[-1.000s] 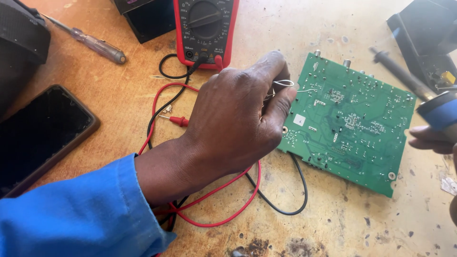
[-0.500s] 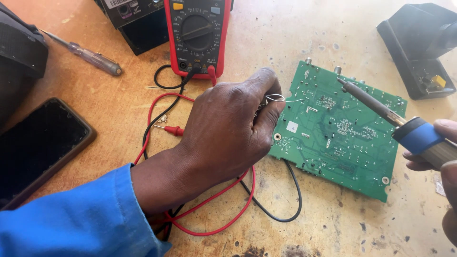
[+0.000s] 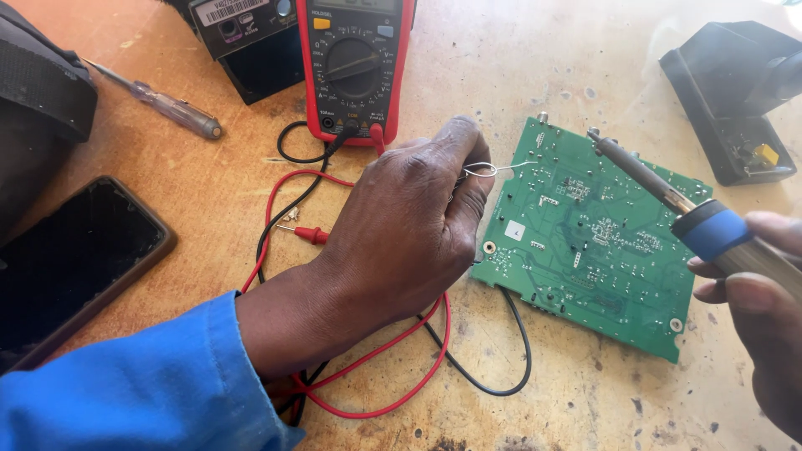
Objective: The person solders a thin wire onto a green circuit board using a soldering iron and solder wire. They hold the wire in place with one hand while applying heat and solder with the other, working on various points on the board.
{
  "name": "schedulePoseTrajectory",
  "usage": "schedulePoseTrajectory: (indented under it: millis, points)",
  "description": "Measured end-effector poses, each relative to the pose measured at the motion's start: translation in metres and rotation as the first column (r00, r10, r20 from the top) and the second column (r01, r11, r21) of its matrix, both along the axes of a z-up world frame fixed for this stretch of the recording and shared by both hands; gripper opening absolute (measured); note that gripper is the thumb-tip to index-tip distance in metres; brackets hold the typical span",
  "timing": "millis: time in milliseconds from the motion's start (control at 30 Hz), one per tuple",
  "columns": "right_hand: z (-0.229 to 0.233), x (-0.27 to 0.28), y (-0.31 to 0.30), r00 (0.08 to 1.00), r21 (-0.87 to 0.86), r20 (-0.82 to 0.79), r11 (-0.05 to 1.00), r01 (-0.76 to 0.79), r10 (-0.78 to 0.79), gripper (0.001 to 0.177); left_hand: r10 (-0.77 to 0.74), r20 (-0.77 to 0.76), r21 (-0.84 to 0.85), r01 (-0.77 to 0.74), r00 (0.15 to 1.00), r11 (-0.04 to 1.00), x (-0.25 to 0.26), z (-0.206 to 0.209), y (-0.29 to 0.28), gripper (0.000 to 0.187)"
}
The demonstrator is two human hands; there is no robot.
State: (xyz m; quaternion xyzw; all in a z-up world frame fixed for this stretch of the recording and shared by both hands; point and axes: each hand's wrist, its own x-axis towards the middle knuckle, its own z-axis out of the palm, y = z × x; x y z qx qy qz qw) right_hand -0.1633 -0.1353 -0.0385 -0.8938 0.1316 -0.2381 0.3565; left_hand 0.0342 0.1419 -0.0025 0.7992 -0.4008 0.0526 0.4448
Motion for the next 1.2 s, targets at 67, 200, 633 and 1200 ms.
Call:
schedulePoseTrajectory:
  millis: [67, 200, 633, 1200]
  points:
    - [0.001, 0.001, 0.001, 1.000, -0.009, -0.002, 1.000, -0.014, 0.014, 0.067, -0.005, -0.006, -0.002, 0.005, 1.000, 1.000, 0.000, 0.000, 0.001, 0.009]
    - [0.000, 0.001, 0.002, 1.000, 0.009, -0.013, 1.000, -0.007, 0.007, 0.057, -0.011, 0.007, -0.005, 0.011, 1.000, 1.000, 0.000, 0.000, 0.000, 0.009]
    - [-0.033, -0.008, -0.043, 0.964, -0.157, 0.137, 0.966, -0.207, 0.229, 0.010, 0.005, -0.012, 0.051, -0.004, 1.000, 0.999, -0.001, 0.000, 0.000, 0.010]
    - [0.045, 0.025, 0.028, 0.999, -0.192, 0.037, 0.981, -0.006, 0.014, 0.032, -0.031, -0.091, 0.055, 0.036, 0.995, 0.998, -0.002, 0.006, 0.001, 0.007]
